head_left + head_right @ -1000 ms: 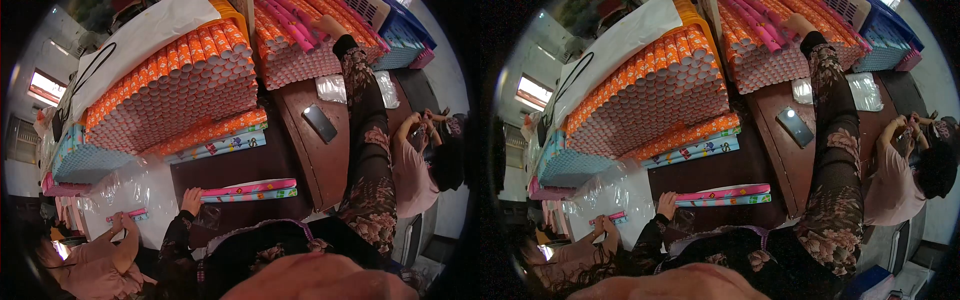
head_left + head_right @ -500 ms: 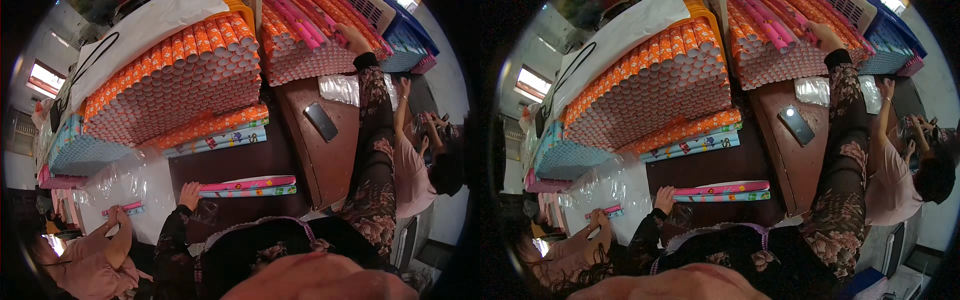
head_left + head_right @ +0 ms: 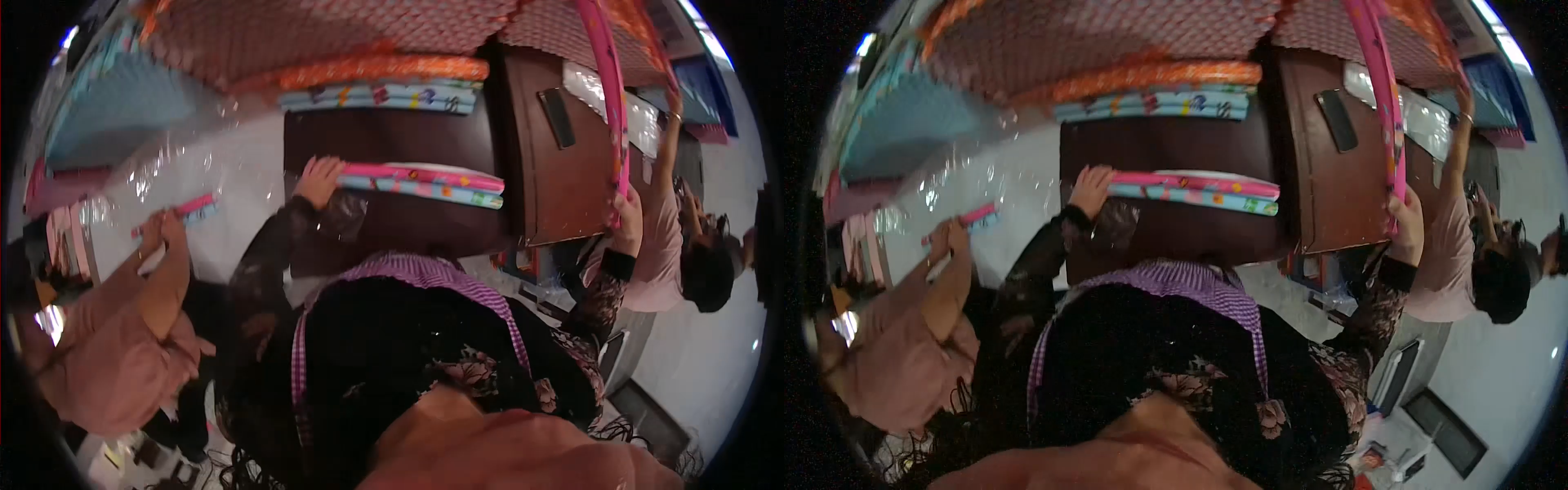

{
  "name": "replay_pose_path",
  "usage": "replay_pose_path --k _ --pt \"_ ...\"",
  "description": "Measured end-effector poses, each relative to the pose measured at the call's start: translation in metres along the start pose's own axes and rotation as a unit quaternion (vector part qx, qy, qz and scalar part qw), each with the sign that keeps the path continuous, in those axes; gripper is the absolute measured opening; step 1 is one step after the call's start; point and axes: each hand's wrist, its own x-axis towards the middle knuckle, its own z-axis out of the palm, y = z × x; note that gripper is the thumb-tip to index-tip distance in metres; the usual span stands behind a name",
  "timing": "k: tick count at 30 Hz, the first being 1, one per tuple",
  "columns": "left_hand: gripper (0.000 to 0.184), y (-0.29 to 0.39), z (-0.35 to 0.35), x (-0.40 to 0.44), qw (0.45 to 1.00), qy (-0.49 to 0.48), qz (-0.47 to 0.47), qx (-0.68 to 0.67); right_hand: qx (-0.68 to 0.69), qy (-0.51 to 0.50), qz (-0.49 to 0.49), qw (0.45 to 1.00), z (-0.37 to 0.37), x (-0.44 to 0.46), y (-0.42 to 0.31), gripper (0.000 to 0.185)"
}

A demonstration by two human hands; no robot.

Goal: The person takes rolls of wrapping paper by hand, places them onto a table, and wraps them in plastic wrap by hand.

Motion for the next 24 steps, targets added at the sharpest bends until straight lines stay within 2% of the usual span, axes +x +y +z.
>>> replay_pose_path --k 1,3,4,5,7,9,11,13,14,17,19,22,24 --pt "0.055 0.001 0.0 0.0 1.0 0.004 -0.005 -0.005 -0.028 -0.007 0.01 1.0 0.012 -0.013 0.013 0.048" --pt "0.052 -0.002 0.003 -0.003 1.0 0.016 0.005 0.003 0.076 -0.074 0.04 0.994 0.023 -0.032 0.052 0.046" --pt "0.051 -0.004 -0.001 0.0 1.0 0.007 0.0 -0.001 0.041 -0.062 0.045 0.996 0.044 -0.04 0.051 0.044" --pt "0.05 -0.002 0.001 -0.003 1.0 -0.002 -0.001 -0.008 0.022 -0.097 0.069 0.993 0.047 -0.043 0.058 0.044" --pt "0.048 -0.006 0.017 -0.006 0.998 0.057 -0.003 0.025 -0.02 -0.152 0.112 0.982 0.062 -0.044 0.058 0.046" --pt "0.049 -0.008 0.02 -0.01 0.996 0.064 0.009 0.055 -0.061 -0.214 0.19 0.956 0.067 -0.031 0.066 0.047" --pt "0.05 -0.01 0.022 -0.006 0.997 0.065 0.011 0.034 -0.106 -0.236 0.174 0.95 0.088 -0.005 0.078 0.042" --pt "0.051 -0.009 0.015 -0.005 0.998 0.06 0.01 0.016 -0.139 -0.304 0.246 0.91 0.115 0.025 0.079 0.038" --pt "0.05 -0.009 0.014 -0.005 0.998 0.062 0.011 0.011 -0.247 -0.309 0.207 0.895 0.122 0.043 0.08 0.034" --pt "0.05 -0.008 0.01 -0.007 0.998 0.064 0.005 0.006 -0.253 -0.369 0.21 0.869 0.128 0.096 0.099 0.034" --pt "0.05 -0.005 0.009 -0.007 0.998 0.062 -0.002 0.003 -0.235 -0.386 0.246 0.858 0.132 0.122 0.098 0.035" --pt "0.048 -0.002 0.006 -0.008 0.997 0.068 -0.022 -0.012 -0.321 -0.396 0.243 0.825 0.154 0.154 0.092 0.033" --pt "0.046 0.0 0.002 -0.007 0.996 0.082 -0.021 0.005 -0.343 -0.423 0.229 0.807 0.145 0.187 0.123 0.034"
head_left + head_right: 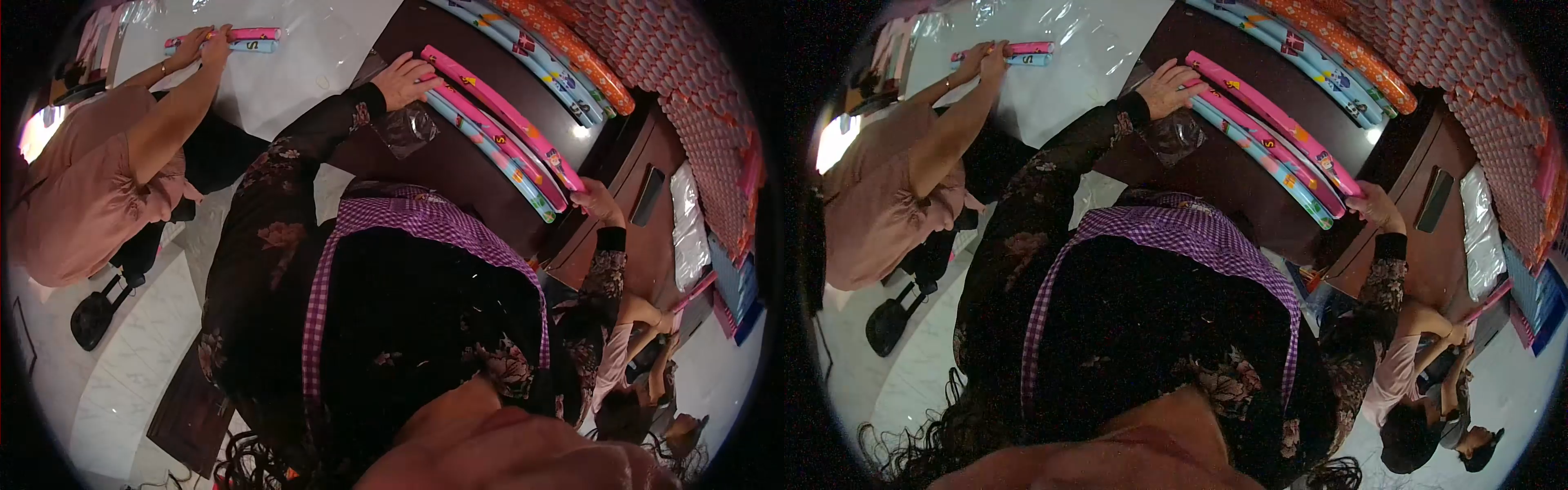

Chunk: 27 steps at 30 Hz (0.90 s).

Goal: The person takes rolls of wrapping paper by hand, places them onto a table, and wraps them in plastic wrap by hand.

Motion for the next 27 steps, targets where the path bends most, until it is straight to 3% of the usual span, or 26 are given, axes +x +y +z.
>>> replay_pose_path --k 3,7,10,12,14,15,18,19,21,23,25,27 --pt "0.045 0.001 -0.003 0.0 1.0 0.013 -0.002 0.012 -0.107 -0.01 0.055 0.993 -0.008 0.023 -0.008 0.036" --pt "0.049 0.001 0.0 -0.001 1.0 0.017 -0.007 0.006 -0.048 -0.013 -0.011 0.999 -0.006 0.033 -0.006 0.04" --pt "0.05 0.001 -0.005 0.001 1.0 -0.016 -0.017 -0.005 -0.022 0.024 -0.014 0.999 0.001 0.029 -0.006 0.04" --pt "0.05 0.003 -0.005 -0.001 1.0 -0.014 -0.02 -0.017 -0.02 0.092 -0.128 0.987 0.006 0.026 0.005 0.036" --pt "0.051 0.001 -0.002 0.002 0.999 -0.015 -0.026 -0.028 -0.024 0.126 -0.115 0.985 0.005 0.009 0.014 0.034" --pt "0.053 0.004 -0.008 0.006 0.999 -0.022 -0.028 -0.008 -0.04 0.17 -0.18 0.968 0.012 -0.009 0.011 0.035" --pt "0.063 0.001 0.008 0.003 1.0 -0.005 -0.015 0.0 -0.007 0.269 -0.249 0.93 0.031 -0.081 -0.01 0.029" --pt "0.063 0.002 -0.003 0.009 0.999 -0.051 -0.01 -0.008 -0.028 0.308 -0.28 0.909 0.034 -0.106 -0.011 0.029" --pt "0.06 0.004 -0.005 0.009 0.999 -0.05 0.002 0.0 -0.009 0.358 -0.315 0.879 0.051 -0.158 -0.022 0.029" --pt "0.057 0.004 -0.006 0.007 0.998 -0.061 0.01 0.001 0.089 0.415 -0.277 0.862 0.067 -0.197 -0.001 0.028" --pt "0.054 0.005 -0.009 0.009 0.996 -0.087 0.002 -0.007 0.179 0.498 -0.247 0.812 0.072 -0.22 0.027 0.021" --pt "0.053 0.007 -0.012 0.011 0.997 -0.078 0.013 -0.002 0.198 0.557 -0.212 0.778 0.055 -0.244 0.047 0.02"
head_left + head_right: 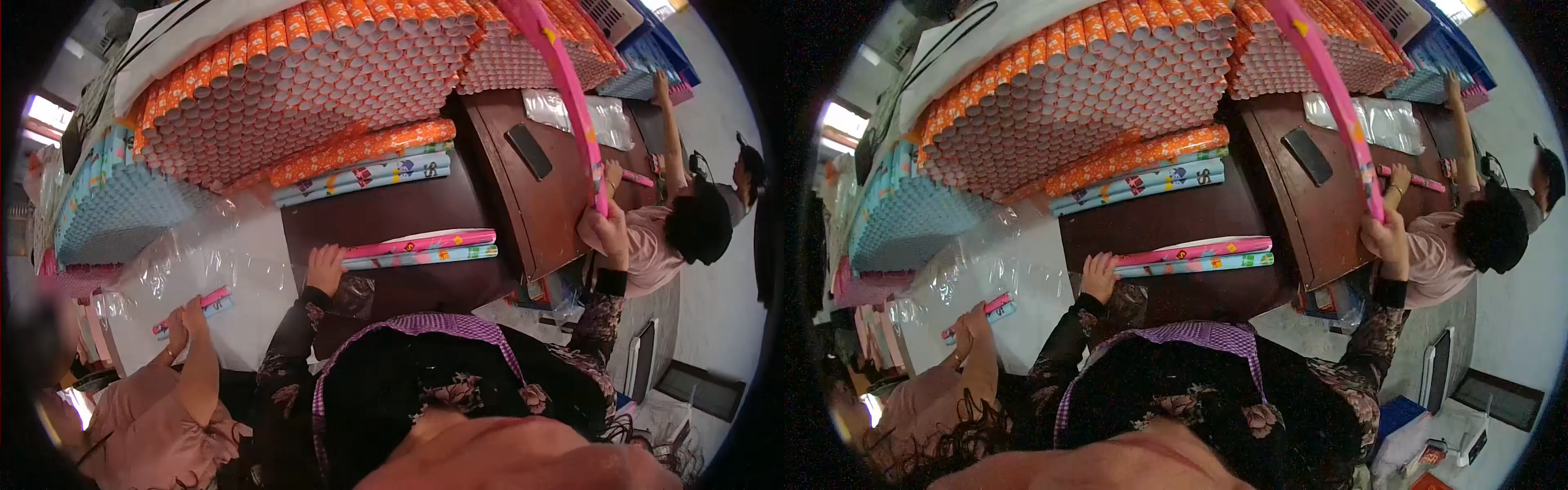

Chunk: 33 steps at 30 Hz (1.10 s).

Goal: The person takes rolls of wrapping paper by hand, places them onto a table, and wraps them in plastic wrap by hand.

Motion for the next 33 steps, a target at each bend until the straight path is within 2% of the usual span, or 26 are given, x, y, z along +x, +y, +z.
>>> replay_pose_path --k 1,2,5,7,9,11,14,15,17,18,19,20,22,24,26,28,31,33 --pt "0.053 0.001 -0.001 0.0 1.0 0.004 -0.002 0.003 -0.005 0.038 0.01 0.999 -0.017 0.003 0.001 0.02" --pt "0.053 0.001 -0.001 -0.001 1.0 0.006 0.001 0.004 -0.065 0.095 0.019 0.993 -0.024 0.014 -0.013 0.02" --pt "0.054 0.001 0.001 0.0 1.0 0.004 -0.007 -0.002 -0.064 0.13 -0.021 0.989 -0.062 0.078 -0.006 0.02" --pt "0.054 0.002 -0.001 0.0 1.0 0.002 0.001 -0.004 -0.16 0.125 -0.006 0.979 -0.085 0.135 -0.009 0.017" --pt "0.054 -0.001 0.001 0.001 1.0 -0.004 0.0 -0.001 -0.159 0.144 0.007 0.977 -0.07 0.176 -0.047 0.019" --pt "0.053 0.001 0.0 0.002 1.0 -0.015 -0.011 -0.015 -0.211 0.108 0.01 0.971 -0.082 0.248 -0.039 0.022" --pt "0.056 0.004 -0.002 0.003 1.0 0.015 -0.008 -0.017 -0.323 0.083 -0.106 0.937 -0.097 0.369 -0.003 0.03" --pt "0.056 0.002 0.001 0.001 1.0 0.016 -0.013 -0.018 -0.344 0.069 -0.035 0.936 -0.091 0.393 -0.013 0.034" --pt "0.054 0.0 0.004 0.0 1.0 0.01 -0.017 -0.024 -0.393 0.086 0.005 0.916 -0.087 0.441 -0.02 0.042" --pt "0.053 -0.002 0.005 0.0 1.0 0.012 -0.013 -0.023 -0.393 0.073 0.0 0.917 -0.069 0.441 -0.033 0.042" --pt "0.053 -0.004 0.006 0.001 0.999 0.01 -0.024 -0.024 -0.392 0.104 -0.043 0.913 -0.058 0.435 -0.044 0.041" --pt "0.053 -0.004 0.009 0.001 0.999 0.026 -0.014 -0.012 -0.479 0.062 -0.1 0.87 -0.063 0.456 -0.032 0.038" --pt "0.052 -0.004 0.009 0.0 0.999 0.035 -0.006 -0.004 -0.632 0.012 -0.233 0.74 -0.077 0.503 -0.005 0.034" --pt "0.052 -0.004 0.005 0.001 1.0 0.019 -0.011 0.001 -0.528 0.012 -0.272 0.804 -0.057 0.494 -0.021 0.025" --pt "0.052 -0.004 0.003 0.004 1.0 0.004 -0.026 -0.005 -0.472 0.004 -0.291 0.832 -0.046 0.497 -0.024 0.023" --pt "0.052 -0.004 0.002 0.002 1.0 -0.006 -0.02 -0.003 -0.571 -0.004 -0.371 0.733 -0.059 0.518 -0.01 0.024" --pt "0.053 0.0 -0.004 0.003 1.0 -0.004 -0.019 -0.004 -0.686 0.011 -0.478 0.549 -0.097 0.544 0.008 0.054" --pt "0.055 -0.004 -0.002 0.003 1.0 0.003 -0.015 -0.007 -0.677 0.06 -0.541 0.496 -0.099 0.533 -0.001 0.063"
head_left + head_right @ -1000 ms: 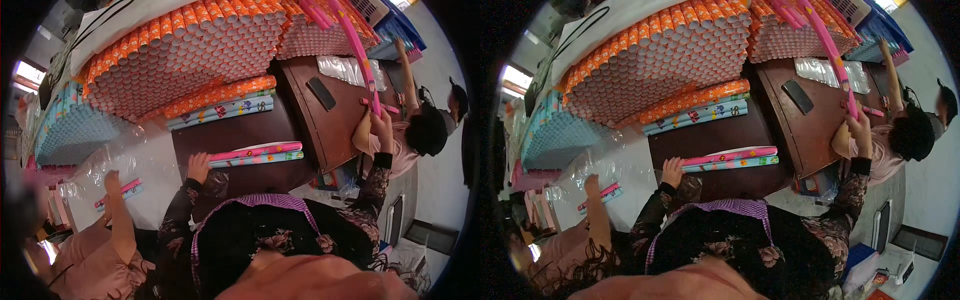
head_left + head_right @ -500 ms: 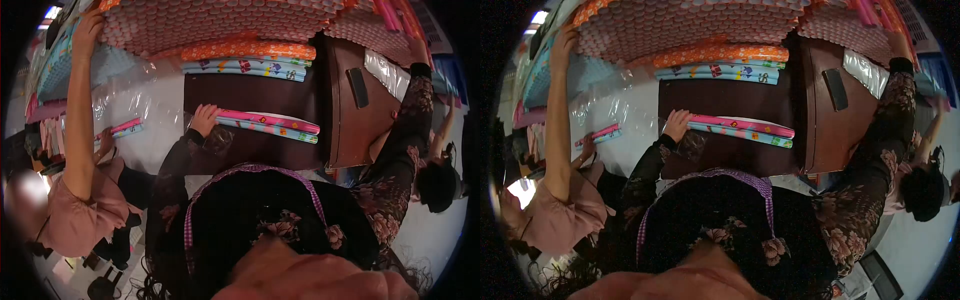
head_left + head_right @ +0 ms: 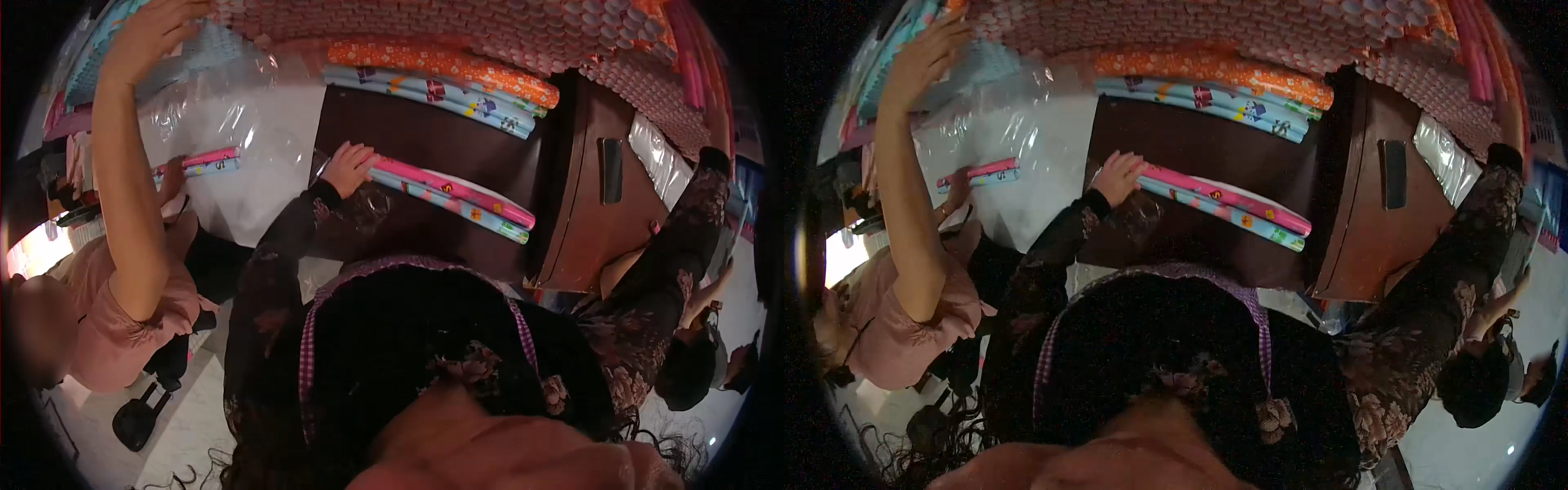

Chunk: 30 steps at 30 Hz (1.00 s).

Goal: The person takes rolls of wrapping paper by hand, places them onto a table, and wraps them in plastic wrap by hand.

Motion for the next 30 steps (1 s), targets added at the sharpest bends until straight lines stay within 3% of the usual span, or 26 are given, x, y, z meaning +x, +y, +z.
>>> replay_pose_path --k 2,3,4,6,8,10,13,15,18,30 --pt "0.055 -0.002 0.003 -0.001 1.0 0.011 0.006 -0.019 -0.008 0.078 0.033 0.996 -0.008 0.002 -0.013 0.061" --pt "0.055 -0.002 0.007 -0.003 1.0 0.019 0.006 -0.015 0.156 0.008 0.237 0.959 -0.008 0.001 -0.017 0.045" --pt "0.054 -0.002 0.007 -0.003 1.0 0.025 0.006 -0.014 0.176 0.022 0.262 0.949 -0.011 0.0 -0.016 0.042" --pt "0.053 0.001 -0.001 0.0 1.0 0.014 0.005 -0.005 0.216 0.056 0.308 0.925 -0.017 -0.002 -0.014 0.055" --pt "0.052 0.002 -0.004 0.001 1.0 0.03 0.007 -0.008 0.201 -0.012 0.445 0.872 -0.081 0.029 -0.038 0.046" --pt "0.05 0.002 -0.001 -0.001 1.0 0.029 0.009 -0.005 0.211 0.07 0.42 0.88 -0.169 0.071 -0.073 0.042" --pt "0.051 0.002 -0.001 -0.001 0.999 0.043 0.018 -0.008 0.246 0.095 0.358 0.896 -0.162 0.093 -0.066 0.036" --pt "0.051 0.005 -0.003 -0.001 0.999 0.034 0.027 -0.013 0.259 0.123 0.336 0.897 -0.213 0.121 -0.099 0.037" --pt "0.046 0.004 -0.004 -0.002 0.999 -0.016 -0.005 -0.03 0.32 0.089 0.336 0.881 -0.238 0.151 -0.126 0.038" --pt "0.047 0.0 0.007 -0.008 0.999 0.017 0.006 -0.028 0.434 -0.047 0.361 0.824 -0.246 0.22 -0.178 0.044"
